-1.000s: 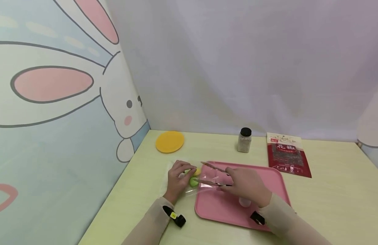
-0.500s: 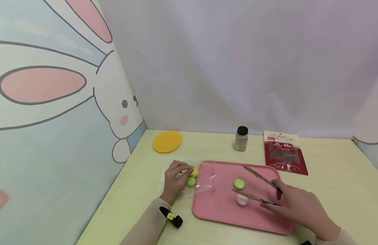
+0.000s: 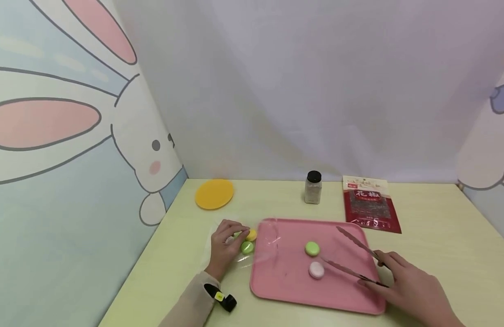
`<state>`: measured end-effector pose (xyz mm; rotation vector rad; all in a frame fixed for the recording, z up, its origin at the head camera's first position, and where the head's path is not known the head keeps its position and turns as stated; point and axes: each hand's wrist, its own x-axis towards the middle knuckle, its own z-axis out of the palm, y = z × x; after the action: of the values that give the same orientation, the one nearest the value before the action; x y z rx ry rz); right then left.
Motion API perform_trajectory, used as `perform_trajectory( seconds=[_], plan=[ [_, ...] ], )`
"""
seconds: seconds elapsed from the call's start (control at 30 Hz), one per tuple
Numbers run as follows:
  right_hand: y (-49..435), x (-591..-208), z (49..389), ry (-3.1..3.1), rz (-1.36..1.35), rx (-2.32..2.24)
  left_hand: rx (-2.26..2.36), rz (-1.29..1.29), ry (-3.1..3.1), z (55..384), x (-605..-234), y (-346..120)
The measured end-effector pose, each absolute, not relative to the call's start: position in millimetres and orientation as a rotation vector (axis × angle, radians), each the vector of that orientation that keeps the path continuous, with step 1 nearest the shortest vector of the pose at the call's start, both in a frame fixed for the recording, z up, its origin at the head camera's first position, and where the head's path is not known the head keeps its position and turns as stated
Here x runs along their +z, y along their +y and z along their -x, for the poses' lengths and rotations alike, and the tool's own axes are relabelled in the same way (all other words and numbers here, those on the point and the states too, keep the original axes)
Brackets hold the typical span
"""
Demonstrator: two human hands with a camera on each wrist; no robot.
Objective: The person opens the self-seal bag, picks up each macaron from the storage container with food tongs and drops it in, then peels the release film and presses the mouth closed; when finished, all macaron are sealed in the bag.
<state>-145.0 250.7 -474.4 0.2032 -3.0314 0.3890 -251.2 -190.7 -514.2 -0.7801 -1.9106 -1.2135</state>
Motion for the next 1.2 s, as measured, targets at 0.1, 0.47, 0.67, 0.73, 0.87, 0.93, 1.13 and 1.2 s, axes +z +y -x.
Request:
perform_trajectory(
  seconds=[0.1,0.47,0.67,0.73,0.87,0.93,1.13,1.2],
  plan=[
    [247,-474,142,-3.069,-0.276,0.387,-1.214,0.779,-1.904,252,-516,-190],
    [235,-476,134,-3.243,-0.26,0.276,-1.221,0.802,-1.901,253,-513,-188],
    [230,-474,133,-3.268,-0.262,0.307,-1.23,0.802,-1.897,253,-514,-189],
    [229,-474,132,-3.248,-0.271,0.3,-1.23,0.8,-1.9,253,-513,-189],
    [229,-475,132,-3.227,-0.27,0.314,-1.23,0.798,-1.901,252,-512,-189],
    [230,-475,133,-3.238,-0.264,0.323,-1.229,0.802,-1.892,252,-512,-189],
    [239,-472,136,-3.256,-0.26,0.303,-1.233,0.806,-1.884,253,-514,-189],
    [244,-470,136,-3.248,-0.242,0.301,-1.231,0.804,-1.889,253,-514,-189]
  ],
)
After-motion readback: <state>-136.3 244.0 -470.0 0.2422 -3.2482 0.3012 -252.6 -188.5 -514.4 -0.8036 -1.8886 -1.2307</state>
